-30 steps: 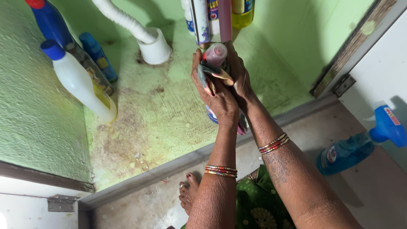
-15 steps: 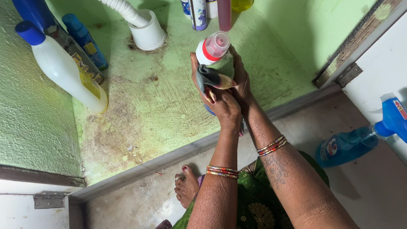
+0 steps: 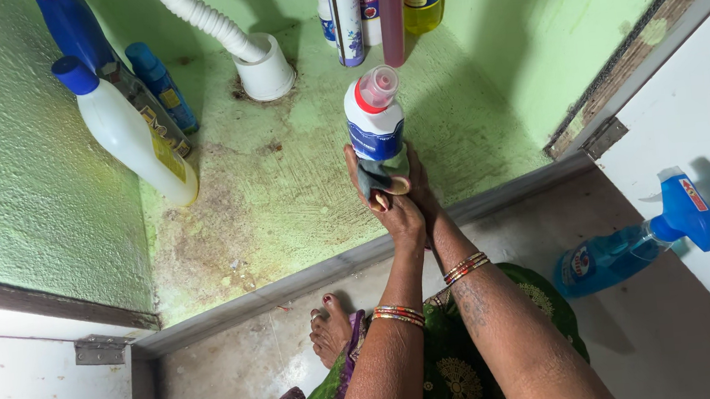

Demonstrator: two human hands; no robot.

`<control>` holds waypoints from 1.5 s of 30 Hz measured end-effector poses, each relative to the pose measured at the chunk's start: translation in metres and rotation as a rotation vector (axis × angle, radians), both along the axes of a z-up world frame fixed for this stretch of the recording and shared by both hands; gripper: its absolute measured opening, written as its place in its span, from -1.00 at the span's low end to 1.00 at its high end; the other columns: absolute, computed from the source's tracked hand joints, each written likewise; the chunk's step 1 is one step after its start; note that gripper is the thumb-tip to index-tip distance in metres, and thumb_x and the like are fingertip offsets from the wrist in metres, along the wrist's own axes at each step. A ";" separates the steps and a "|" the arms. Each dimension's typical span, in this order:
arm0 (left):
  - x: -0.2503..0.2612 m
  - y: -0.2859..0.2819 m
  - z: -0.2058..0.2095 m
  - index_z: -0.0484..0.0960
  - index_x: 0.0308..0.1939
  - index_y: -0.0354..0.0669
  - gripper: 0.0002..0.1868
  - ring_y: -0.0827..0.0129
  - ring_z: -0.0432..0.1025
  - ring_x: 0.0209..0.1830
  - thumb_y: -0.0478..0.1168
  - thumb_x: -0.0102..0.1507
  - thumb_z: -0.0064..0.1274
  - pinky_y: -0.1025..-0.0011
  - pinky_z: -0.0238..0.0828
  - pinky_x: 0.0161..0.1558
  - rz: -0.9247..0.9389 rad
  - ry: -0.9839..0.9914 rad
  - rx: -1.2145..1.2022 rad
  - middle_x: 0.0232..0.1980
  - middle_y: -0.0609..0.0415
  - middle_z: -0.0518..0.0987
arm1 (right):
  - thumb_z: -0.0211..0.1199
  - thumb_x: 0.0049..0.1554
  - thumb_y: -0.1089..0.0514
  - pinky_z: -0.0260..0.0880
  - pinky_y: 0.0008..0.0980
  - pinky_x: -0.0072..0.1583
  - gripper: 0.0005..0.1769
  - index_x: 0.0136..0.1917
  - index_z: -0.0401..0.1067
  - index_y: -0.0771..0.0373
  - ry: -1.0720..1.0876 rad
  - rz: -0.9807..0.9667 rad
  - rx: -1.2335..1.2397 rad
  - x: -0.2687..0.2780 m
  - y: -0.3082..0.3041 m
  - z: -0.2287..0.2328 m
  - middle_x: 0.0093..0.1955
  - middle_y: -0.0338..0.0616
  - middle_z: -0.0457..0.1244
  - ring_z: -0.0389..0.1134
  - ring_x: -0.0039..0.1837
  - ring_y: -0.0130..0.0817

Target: The person wipes a green shelf with a cloth, moving several cleaning bottles aside to reach the surface. They wipe the shelf thoroughly with both hands, then return the bottles to their original positions.

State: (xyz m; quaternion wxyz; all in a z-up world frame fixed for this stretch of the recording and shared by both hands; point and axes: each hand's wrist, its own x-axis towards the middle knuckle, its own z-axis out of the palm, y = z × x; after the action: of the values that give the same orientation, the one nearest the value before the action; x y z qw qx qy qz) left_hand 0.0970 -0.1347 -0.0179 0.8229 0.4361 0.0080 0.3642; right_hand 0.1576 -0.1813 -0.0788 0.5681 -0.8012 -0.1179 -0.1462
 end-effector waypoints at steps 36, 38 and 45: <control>-0.100 0.055 0.027 0.43 0.30 -0.24 -0.59 0.18 0.42 0.21 -0.29 0.35 -0.13 0.13 0.32 0.29 -0.268 0.024 0.151 0.27 -0.15 0.48 | -0.13 0.42 0.04 0.41 -0.31 0.17 -0.62 0.22 0.42 0.29 -0.161 -0.502 0.399 -0.106 -0.031 0.046 0.09 -0.09 0.35 0.39 0.10 -0.36; -0.089 0.058 0.035 0.65 0.08 -0.49 -0.65 0.13 0.54 0.00 -0.30 0.35 -0.11 0.07 0.44 0.10 -0.521 0.194 -0.014 0.11 -0.36 0.63 | -0.12 0.43 0.04 0.40 -0.31 0.10 -0.62 0.23 0.42 0.29 -0.153 -0.476 0.489 -0.101 -0.042 0.069 0.08 -0.09 0.33 0.36 0.05 -0.36; -0.088 0.038 0.100 0.47 -0.05 -0.33 -0.82 0.48 0.43 -0.06 -0.46 0.31 0.11 0.40 0.46 0.01 -0.084 0.067 0.010 0.11 0.04 0.49 | -0.07 0.48 0.14 0.35 -0.39 0.17 -0.71 0.22 0.41 0.33 -0.472 -0.450 0.414 -0.089 -0.023 0.160 0.08 -0.17 0.31 0.30 0.09 -0.43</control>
State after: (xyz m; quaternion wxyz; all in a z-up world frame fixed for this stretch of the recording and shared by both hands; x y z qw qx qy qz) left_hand 0.0088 -0.0964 0.0820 0.8344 0.4523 0.0155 0.3145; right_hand 0.0689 -0.2043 0.0816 0.6288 -0.6197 -0.0344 -0.4684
